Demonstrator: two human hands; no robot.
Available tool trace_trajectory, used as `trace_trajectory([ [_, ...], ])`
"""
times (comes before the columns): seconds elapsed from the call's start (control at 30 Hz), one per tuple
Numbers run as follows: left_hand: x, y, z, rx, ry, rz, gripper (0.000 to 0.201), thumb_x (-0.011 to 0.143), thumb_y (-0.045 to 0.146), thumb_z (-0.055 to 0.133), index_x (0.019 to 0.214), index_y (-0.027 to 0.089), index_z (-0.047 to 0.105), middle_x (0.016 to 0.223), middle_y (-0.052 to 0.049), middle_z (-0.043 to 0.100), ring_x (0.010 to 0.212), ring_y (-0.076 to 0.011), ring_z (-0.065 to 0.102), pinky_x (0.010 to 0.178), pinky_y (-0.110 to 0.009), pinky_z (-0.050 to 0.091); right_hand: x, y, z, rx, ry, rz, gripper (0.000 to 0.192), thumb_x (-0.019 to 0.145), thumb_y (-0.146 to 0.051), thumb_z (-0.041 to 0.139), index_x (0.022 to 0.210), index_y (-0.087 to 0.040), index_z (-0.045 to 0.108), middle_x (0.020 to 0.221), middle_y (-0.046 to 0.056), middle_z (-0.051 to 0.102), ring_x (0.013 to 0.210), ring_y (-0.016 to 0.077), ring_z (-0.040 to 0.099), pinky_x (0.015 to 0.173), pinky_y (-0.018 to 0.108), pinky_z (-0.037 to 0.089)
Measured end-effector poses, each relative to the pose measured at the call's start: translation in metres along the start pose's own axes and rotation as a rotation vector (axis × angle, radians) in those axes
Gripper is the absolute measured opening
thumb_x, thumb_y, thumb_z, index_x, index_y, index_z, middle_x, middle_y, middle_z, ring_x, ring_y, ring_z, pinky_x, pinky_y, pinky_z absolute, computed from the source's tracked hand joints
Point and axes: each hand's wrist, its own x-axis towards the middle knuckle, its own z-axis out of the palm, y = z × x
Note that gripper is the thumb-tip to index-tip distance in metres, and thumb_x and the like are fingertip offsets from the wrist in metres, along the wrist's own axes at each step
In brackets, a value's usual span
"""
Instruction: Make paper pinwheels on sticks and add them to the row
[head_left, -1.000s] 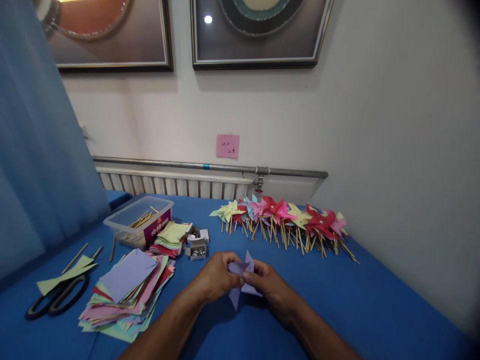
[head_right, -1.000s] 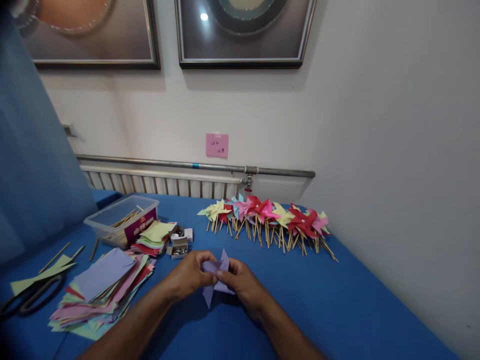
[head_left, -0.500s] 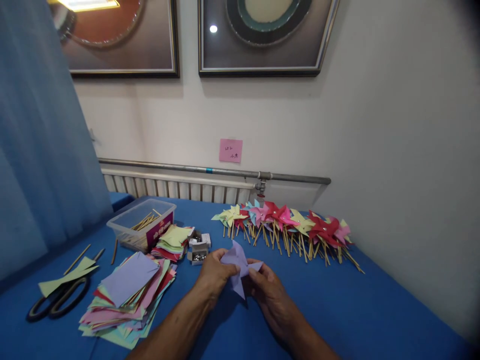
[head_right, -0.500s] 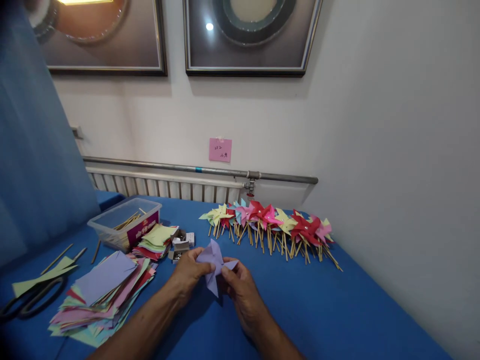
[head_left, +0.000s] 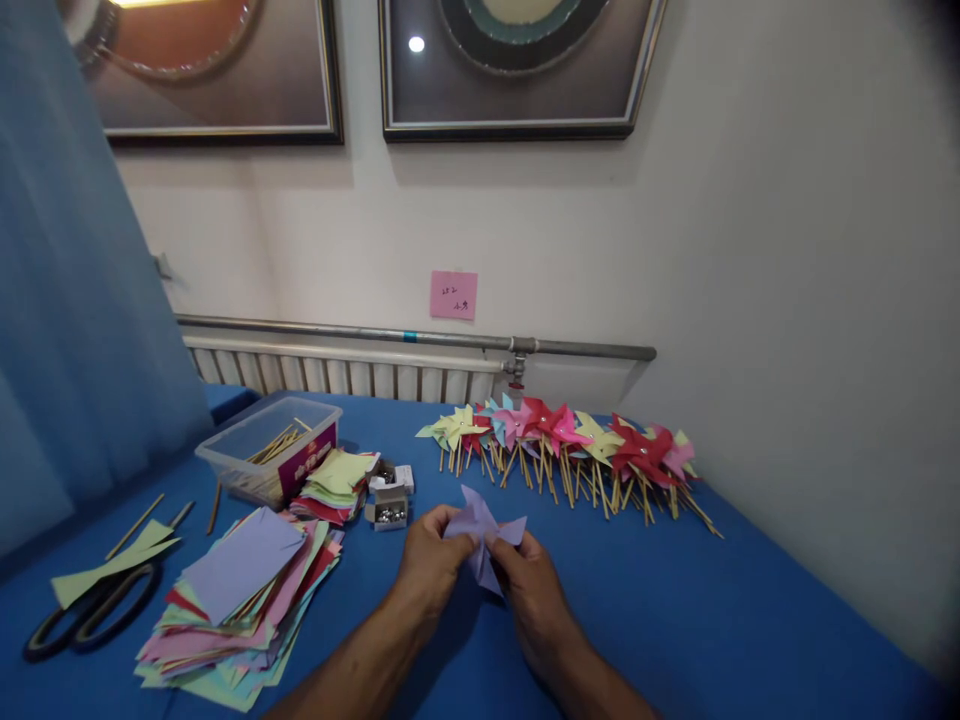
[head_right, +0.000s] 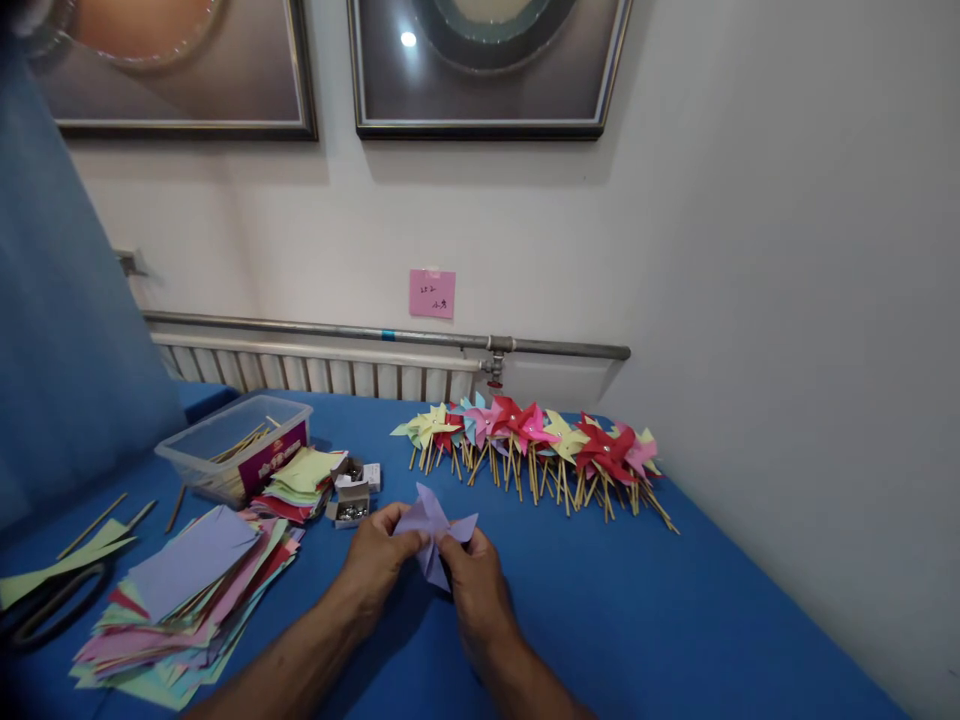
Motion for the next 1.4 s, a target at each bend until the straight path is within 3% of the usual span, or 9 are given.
trace_trajectory([
  [0.2, 0.0009, 0.0006, -0.0025, 0.031, -0.013, -0.021, 0.013, 0.05, 0.019, 0.068, 0.06, 0.017, 0.06, 0.053, 0.003, 0.058, 0.049, -0.0093, 0.047, 0.052, -0.022, 0.035, 0.0, -0.0051, -0.0013, 0.012, 0.008, 0.02, 0.038, 0.065, -0.041, 0.082, 0.091, -0.016, 0.071, 0.078, 0.004, 0.075, 0.073, 0.0228, 0.067, 0.066, 0.03, 0.05],
  [0.57, -0.0011, -0.0001, -0.0015, 0.065, -0.048, 0.021, 0.017, 0.053, 0.022, 0.073, 0.066, 0.016, 0.064, 0.059, 0.003, 0.062, 0.053, -0.0112, 0.051, 0.055, -0.023, 0.04, -0.0006, -0.007, -0.0042, 0.005, -0.041, 0.044, 0.037, 0.065, -0.04, 0.084, 0.091, -0.015, 0.073, 0.079, 0.004, 0.076, 0.07, 0.0214, 0.067, 0.065, 0.029, 0.049],
  [0.87, 0.0001, -0.004, -0.0024, 0.11, -0.03, 0.061, 0.016, 0.055, 0.021, 0.069, 0.069, 0.015, 0.066, 0.06, 0.003, 0.063, 0.054, -0.0113, 0.051, 0.056, -0.023, 0.04, -0.002, -0.0044, -0.0036, -0.025, -0.038, 0.021, 0.042, 0.07, -0.052, 0.082, 0.089, -0.016, 0.071, 0.072, 0.001, 0.073, 0.064, 0.018, 0.063, 0.061, 0.027, 0.047],
  [1.4, -0.0005, -0.0032, -0.003, 0.061, -0.041, 0.027, 0.019, 0.055, 0.022, 0.071, 0.072, 0.014, 0.067, 0.06, 0.003, 0.062, 0.053, -0.0109, 0.05, 0.056, -0.023, 0.04, 0.0015, -0.0048, -0.0071, -0.051, -0.05, 0.044, 0.048, 0.065, -0.051, 0.084, 0.094, -0.015, 0.073, 0.08, 0.006, 0.077, 0.074, 0.0239, 0.07, 0.067, 0.031, 0.052],
])
